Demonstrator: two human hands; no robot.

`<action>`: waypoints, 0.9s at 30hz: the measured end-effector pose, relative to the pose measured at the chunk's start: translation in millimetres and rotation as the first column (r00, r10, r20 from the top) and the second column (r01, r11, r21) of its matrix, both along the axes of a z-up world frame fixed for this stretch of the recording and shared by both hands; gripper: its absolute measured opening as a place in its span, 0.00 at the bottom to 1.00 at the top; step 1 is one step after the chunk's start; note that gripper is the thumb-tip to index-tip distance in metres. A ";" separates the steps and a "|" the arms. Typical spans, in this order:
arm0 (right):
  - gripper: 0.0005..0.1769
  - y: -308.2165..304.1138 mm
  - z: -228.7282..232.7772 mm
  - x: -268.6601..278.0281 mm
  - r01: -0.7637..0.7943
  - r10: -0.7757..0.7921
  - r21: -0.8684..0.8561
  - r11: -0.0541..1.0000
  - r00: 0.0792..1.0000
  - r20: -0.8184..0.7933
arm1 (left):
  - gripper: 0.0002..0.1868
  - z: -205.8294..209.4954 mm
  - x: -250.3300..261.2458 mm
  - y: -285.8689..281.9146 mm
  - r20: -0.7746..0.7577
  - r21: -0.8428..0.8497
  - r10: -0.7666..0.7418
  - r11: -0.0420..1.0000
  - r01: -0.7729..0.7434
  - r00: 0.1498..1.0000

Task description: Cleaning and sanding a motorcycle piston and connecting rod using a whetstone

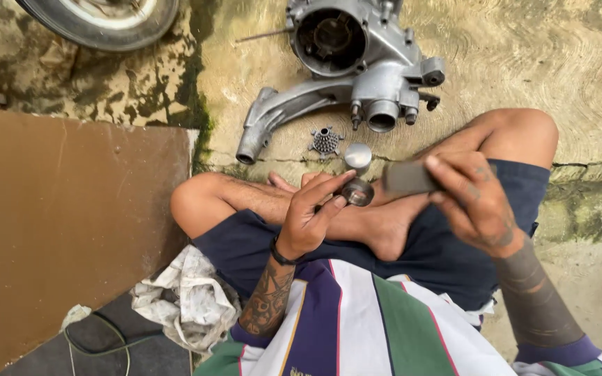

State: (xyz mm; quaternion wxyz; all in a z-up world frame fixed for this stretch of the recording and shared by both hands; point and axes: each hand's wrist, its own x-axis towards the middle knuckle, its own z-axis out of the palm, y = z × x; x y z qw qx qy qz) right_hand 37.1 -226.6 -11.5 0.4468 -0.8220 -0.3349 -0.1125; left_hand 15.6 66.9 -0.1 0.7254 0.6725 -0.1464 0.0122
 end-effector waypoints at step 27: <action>0.21 -0.6 -19.8 24.0 -0.119 0.119 -0.007 0.993 0.986 0.117 | 0.09 -0.6 1.0 11.7 0.609 0.472 -0.064 0.830 -0.297 0.790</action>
